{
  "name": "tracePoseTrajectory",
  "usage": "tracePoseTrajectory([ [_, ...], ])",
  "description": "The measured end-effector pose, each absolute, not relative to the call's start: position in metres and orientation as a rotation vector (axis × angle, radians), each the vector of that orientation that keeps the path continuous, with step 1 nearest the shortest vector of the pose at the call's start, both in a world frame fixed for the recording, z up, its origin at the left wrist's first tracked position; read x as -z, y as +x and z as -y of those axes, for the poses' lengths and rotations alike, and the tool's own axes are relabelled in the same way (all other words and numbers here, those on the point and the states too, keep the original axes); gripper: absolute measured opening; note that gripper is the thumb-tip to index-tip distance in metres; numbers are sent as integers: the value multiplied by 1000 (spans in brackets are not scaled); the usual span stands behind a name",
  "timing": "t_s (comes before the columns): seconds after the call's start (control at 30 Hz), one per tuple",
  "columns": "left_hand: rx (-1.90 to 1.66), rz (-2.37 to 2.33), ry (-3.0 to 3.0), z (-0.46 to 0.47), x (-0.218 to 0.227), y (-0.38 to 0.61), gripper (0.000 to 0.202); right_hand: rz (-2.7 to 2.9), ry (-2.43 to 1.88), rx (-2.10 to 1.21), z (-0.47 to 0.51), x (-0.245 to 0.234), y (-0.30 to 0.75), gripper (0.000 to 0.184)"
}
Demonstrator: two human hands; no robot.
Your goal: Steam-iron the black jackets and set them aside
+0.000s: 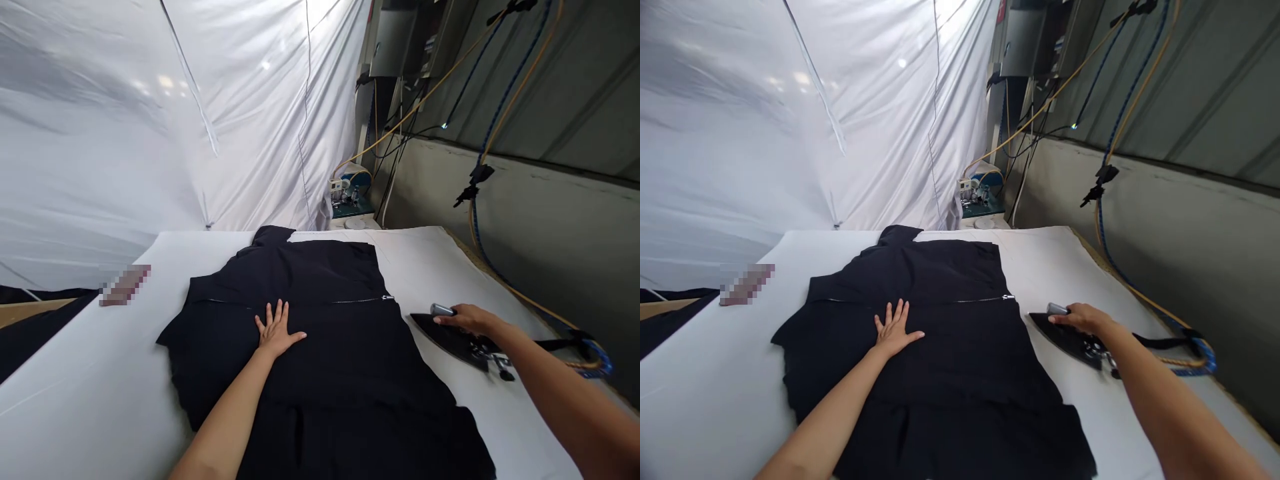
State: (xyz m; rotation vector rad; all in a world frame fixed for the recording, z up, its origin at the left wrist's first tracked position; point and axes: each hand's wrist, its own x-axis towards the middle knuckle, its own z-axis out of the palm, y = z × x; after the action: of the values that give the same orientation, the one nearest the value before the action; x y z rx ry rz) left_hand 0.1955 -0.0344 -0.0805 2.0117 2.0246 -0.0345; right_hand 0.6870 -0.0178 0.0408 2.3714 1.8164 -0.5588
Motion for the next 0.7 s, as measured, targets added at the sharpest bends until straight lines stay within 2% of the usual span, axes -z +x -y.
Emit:
tracePoseTrajectory([
  [0.13,38,-2030,2019,35,82,196,103,-1908,2244,524,-11,-73,655,62],
  [0.27,19,-2023,2010,34,82,196,107,-2136,1959,468,-39,-90,577,66],
  [0.47,-50,-2052,1967,35,82,197,117,-2243,1568,380,-71,-61,471,73],
  [0.7,-88,-2025,1926,34,78,197,121,-2267,1528,363,-97,-51,460,69],
])
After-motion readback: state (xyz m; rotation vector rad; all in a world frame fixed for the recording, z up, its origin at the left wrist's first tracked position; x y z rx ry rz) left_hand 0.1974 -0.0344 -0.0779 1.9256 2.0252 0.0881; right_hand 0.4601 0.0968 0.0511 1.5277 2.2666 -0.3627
